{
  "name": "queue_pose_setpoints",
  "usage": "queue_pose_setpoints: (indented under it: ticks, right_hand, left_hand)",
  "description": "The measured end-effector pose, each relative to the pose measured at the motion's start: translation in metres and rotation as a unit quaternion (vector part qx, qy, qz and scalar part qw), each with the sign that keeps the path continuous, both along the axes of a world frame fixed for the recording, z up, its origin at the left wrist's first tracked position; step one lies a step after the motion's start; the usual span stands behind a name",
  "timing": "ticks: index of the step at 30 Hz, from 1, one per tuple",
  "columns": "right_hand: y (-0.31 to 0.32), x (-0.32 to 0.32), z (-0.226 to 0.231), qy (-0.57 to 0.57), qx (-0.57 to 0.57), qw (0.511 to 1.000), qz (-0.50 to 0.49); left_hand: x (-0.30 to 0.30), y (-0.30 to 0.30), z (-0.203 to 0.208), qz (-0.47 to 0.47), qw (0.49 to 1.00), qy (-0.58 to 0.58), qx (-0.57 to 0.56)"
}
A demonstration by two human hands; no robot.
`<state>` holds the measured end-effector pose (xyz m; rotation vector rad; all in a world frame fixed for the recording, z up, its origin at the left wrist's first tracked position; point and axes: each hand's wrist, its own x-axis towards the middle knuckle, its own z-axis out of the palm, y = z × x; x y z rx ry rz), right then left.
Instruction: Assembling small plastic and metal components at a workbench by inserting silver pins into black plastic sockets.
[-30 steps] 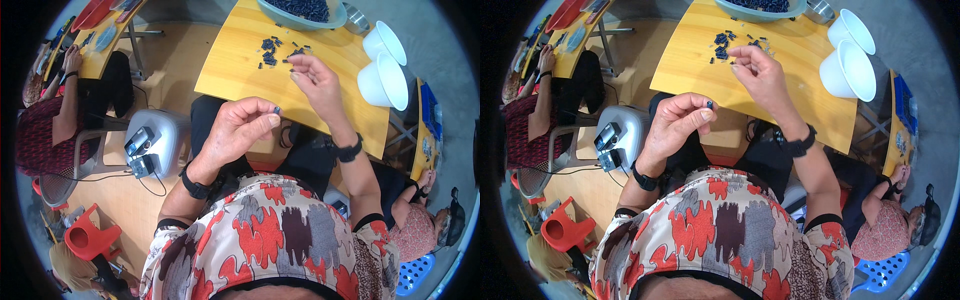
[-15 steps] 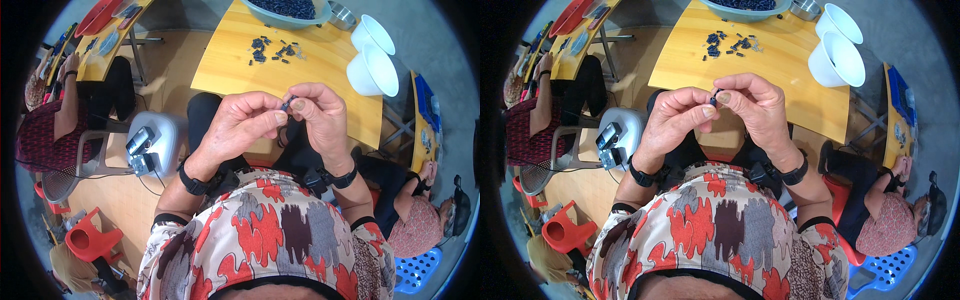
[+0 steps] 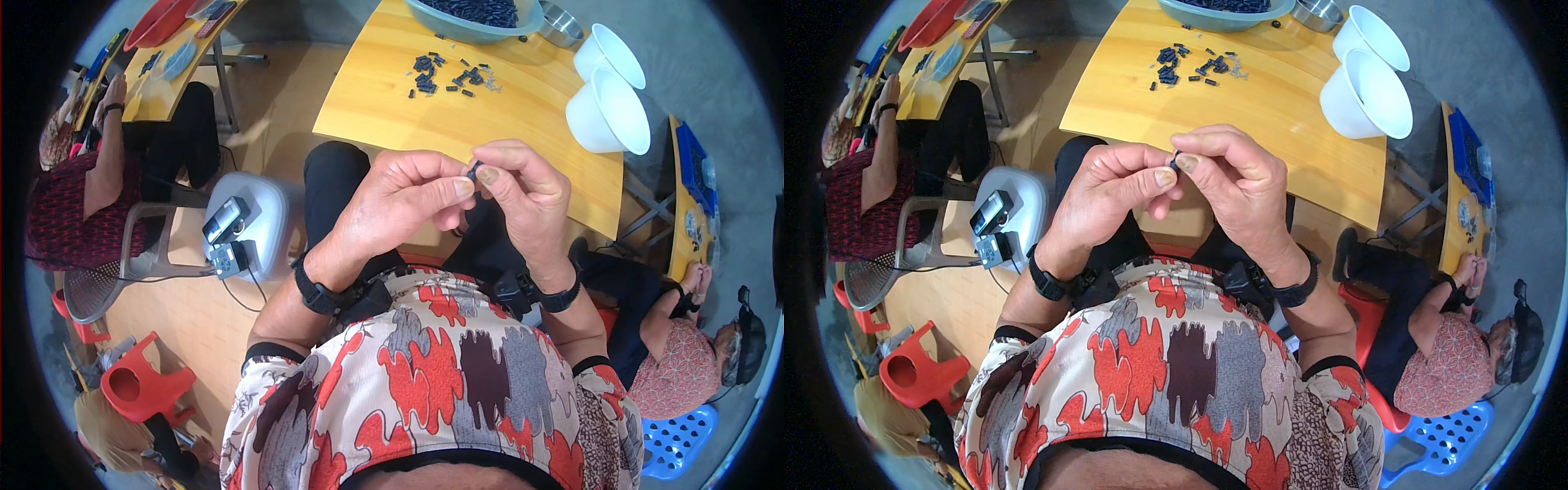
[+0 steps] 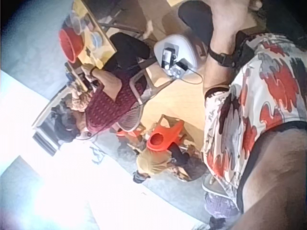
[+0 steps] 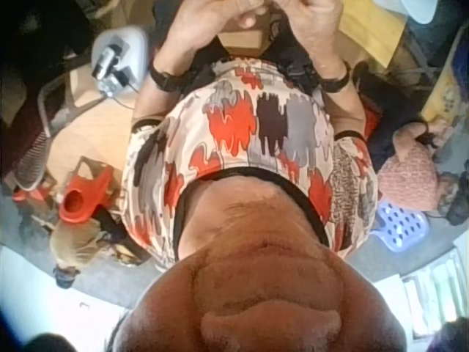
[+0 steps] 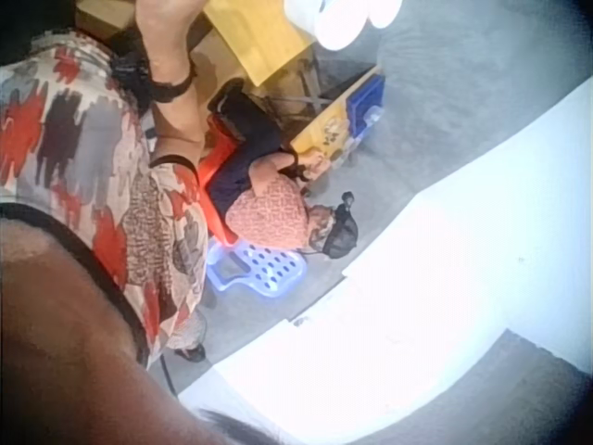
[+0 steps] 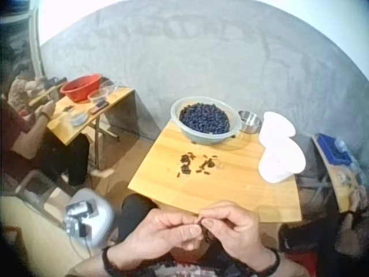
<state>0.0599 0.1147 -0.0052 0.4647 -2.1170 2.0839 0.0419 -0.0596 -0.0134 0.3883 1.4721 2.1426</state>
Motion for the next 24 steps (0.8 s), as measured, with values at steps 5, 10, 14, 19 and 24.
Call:
queue_pose_setpoints:
  ticks: [5, 10, 14, 19, 24]
  right_hand:
    - [-0.001, 0.003, -0.004, -0.019, -0.029, 0.999, -0.022]
    - [-0.004, 0.0, -0.004, 0.005, -0.023, 1.0, -0.004]
    - [-0.005, 0.0, -0.005, 0.013, -0.033, 0.999, 0.009]
    - [-0.007, -0.001, -0.005, 0.016, -0.042, 0.999, 0.018]
    - [-0.004, -0.004, -0.007, 0.032, -0.016, 0.999, 0.015]
  left_hand:
    - [0.003, -0.001, 0.0, -0.01, 0.998, -0.047, 0.051]
    - [0.006, -0.006, -0.002, -0.017, 0.996, -0.04, 0.072]
    - [0.007, -0.008, -0.005, -0.017, 0.995, -0.051, 0.089]
    - [0.008, -0.012, -0.005, -0.011, 0.992, -0.076, 0.103]
    - [0.007, -0.013, -0.006, -0.007, 0.992, -0.071, 0.104]
